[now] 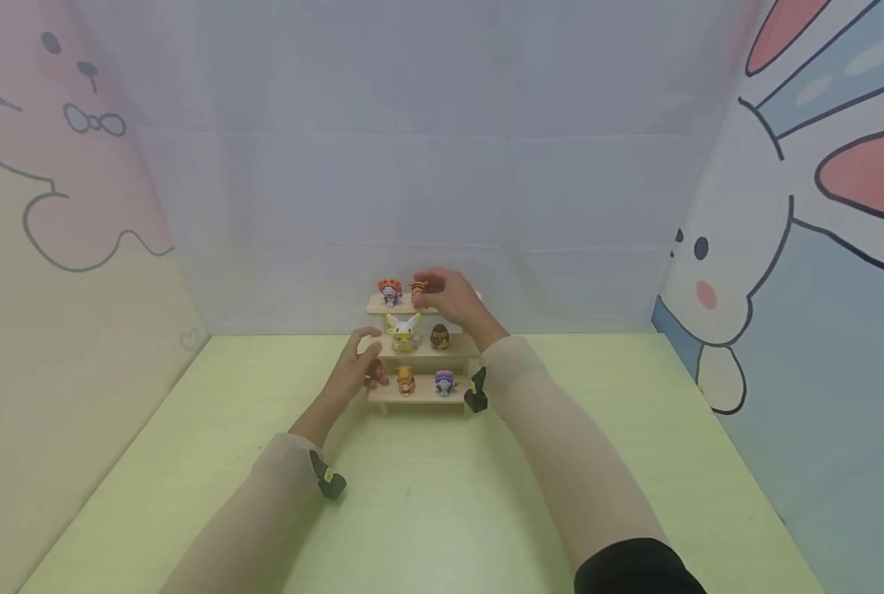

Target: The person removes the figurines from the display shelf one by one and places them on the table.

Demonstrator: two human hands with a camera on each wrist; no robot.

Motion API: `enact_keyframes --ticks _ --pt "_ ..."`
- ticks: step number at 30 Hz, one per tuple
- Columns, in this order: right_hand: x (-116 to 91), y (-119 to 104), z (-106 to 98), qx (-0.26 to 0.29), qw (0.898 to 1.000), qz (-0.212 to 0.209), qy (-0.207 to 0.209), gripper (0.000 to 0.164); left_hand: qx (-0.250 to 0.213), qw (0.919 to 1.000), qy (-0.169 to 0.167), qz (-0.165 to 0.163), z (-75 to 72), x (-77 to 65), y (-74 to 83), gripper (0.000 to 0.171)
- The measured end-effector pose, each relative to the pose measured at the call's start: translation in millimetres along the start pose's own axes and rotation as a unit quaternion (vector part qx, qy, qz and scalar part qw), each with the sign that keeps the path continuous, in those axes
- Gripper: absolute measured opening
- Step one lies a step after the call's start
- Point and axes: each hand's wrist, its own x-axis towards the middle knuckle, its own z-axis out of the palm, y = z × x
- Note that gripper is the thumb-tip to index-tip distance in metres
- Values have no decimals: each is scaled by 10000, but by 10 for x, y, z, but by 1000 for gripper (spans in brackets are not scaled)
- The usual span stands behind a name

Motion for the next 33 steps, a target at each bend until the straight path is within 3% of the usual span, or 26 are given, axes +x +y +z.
enact_keyframes --ticks 13,33 --pt "19 15 33 84 9999 20 75 43 -16 10000 -22 45 -8 21 -8 41" --pt "-63 44 -40 147 9998 4 134 46 2 10000 -20 4 -1 10 -11 38"
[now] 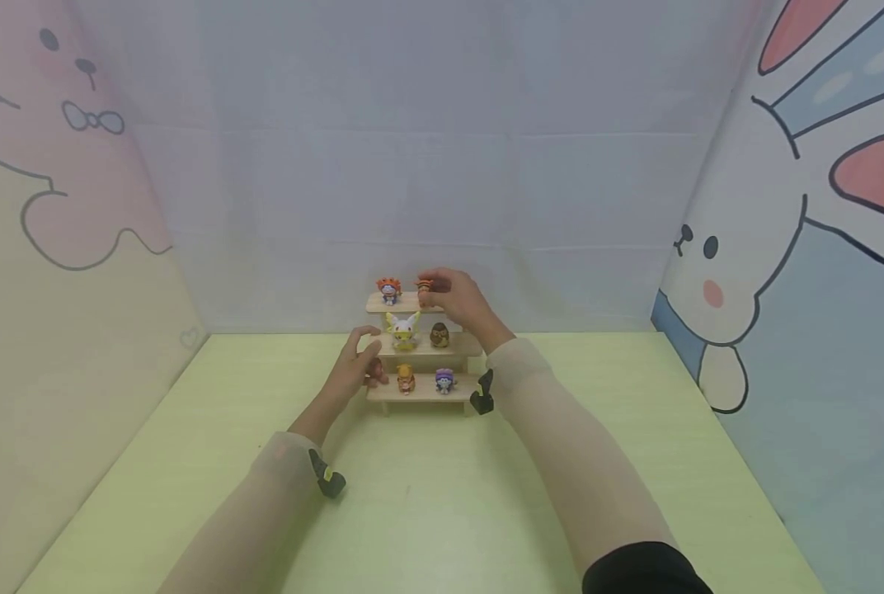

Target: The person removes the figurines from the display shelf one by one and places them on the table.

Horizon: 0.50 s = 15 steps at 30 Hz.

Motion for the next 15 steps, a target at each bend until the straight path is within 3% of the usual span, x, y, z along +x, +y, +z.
enact_keyframes --ticks 15 --pt "-118 44 -179 7 9999 -72 139 44 -30 10000 73 -3 9 -18 4 32"
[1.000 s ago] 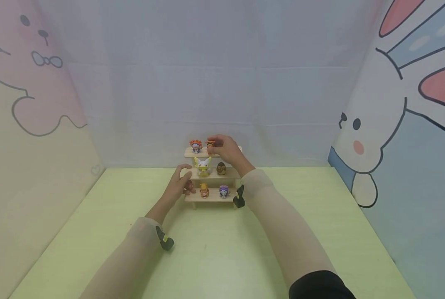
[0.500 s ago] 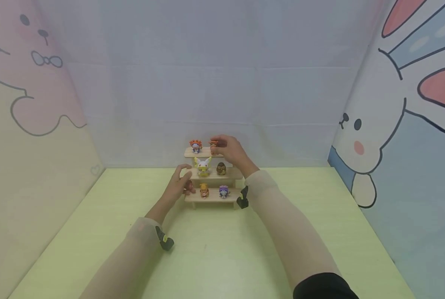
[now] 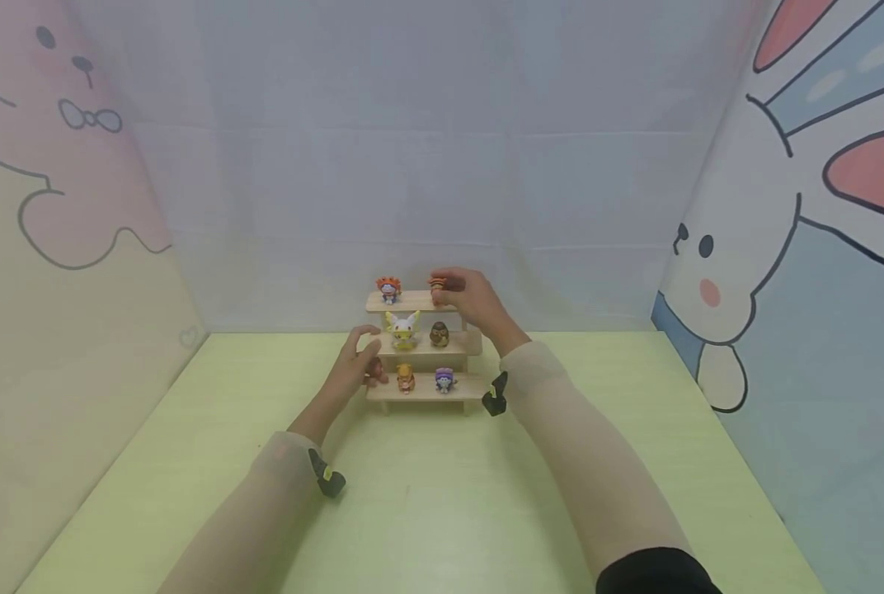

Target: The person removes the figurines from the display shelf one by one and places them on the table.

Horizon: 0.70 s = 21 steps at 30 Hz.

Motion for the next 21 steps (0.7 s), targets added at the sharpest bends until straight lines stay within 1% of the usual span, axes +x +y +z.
enact_keyframes --ticks 13,21 --pt "-70 76 -136 22 9999 -9 98 47 36 10000 0 -20 -2 -12 -1 35" --pt "-119 117 -235 -39 9998 23 196 48 46 10000 -67 -11 -7 -19 7 40"
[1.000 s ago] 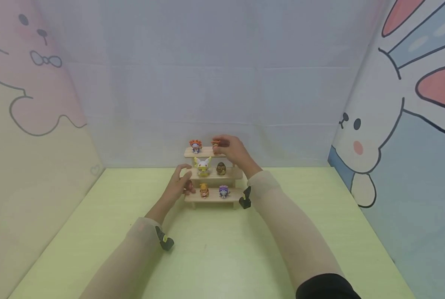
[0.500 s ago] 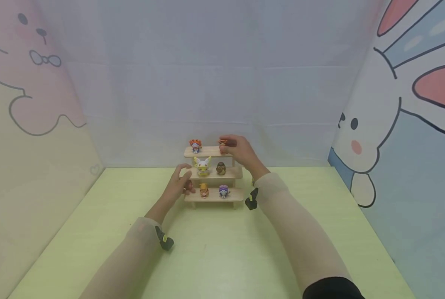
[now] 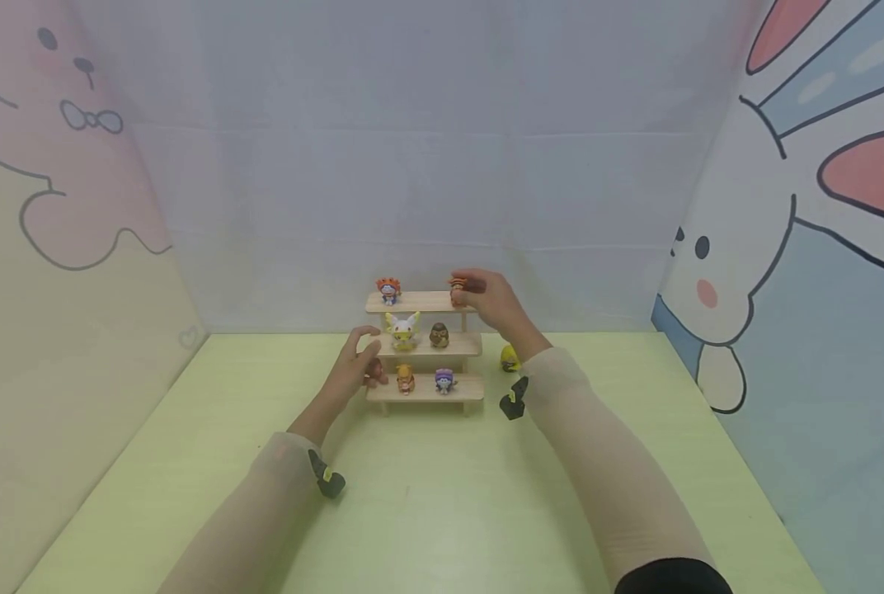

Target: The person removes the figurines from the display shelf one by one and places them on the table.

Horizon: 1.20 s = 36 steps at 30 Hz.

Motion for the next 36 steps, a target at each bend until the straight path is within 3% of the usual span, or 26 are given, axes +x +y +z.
enact_keyframes --ticks 36 --pt "-273 285 -467 -163 9996 151 190 49 -9 10000 57 -32 -25 1 14 35"
